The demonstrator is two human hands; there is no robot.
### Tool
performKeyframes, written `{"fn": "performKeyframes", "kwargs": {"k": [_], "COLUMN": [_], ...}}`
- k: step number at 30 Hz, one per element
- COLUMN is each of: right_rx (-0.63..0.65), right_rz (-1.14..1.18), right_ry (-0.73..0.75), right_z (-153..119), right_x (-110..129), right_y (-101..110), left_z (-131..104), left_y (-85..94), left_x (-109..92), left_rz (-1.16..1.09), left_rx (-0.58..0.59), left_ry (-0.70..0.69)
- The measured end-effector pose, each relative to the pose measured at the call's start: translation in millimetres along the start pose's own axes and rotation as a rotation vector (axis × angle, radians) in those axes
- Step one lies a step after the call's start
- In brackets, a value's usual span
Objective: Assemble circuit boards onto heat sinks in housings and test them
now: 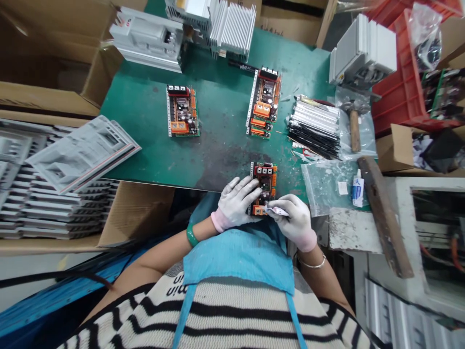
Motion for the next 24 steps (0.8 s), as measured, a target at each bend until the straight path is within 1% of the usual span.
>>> {"fn": "performKeyframes", "kwargs": {"k": [7, 10, 13, 18, 21, 24], "right_rx": [-0.069, -0.102, -0.123, -0.203, -0.2, -0.182], "right_rz": [-0.097, -0.101, -0.096, -0.09, -0.07, -0.064], "right_ry": [-0.049, -0.066, -0.056, -0.028, -0.013, 0.028], "right_z": [-8.5, -12.7, -20.6, -39.8, -47.3, -47.1], "right_x": [3.8, 5.0, 5.7, 10.5, 14.5, 18.6], "right_y": [11.0, 13.6, 11.7, 2.3, -0.2, 0.9], "left_z": [-1.5, -2.5, -2.6, -1.6, -1.2, -1.2], "left_y": [-2.5, -3.5, -4.0, -3.7, -3.3, -3.1], "left_x": [1.6, 2.4, 2.5, 1.6, 1.3, 1.5], "left_rz": [-0.006, -0.016, -0.029, -0.045, -0.045, -0.038], "left_rx": [0.01, 0.018, 0.038, 0.047, 0.04, 0.042], "left_ry": [0.016, 0.014, 0.025, 0.029, 0.027, 0.03]}}
Point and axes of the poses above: each hand's wrist, its own z-axis towards the middle knuckle, its own y-axis out of the back of the hand, x = y × z, the point moved 2 cm from there along z, towards the middle knuckle, and after that the axes turned 8 degrees about y, right-handed, at the moved point
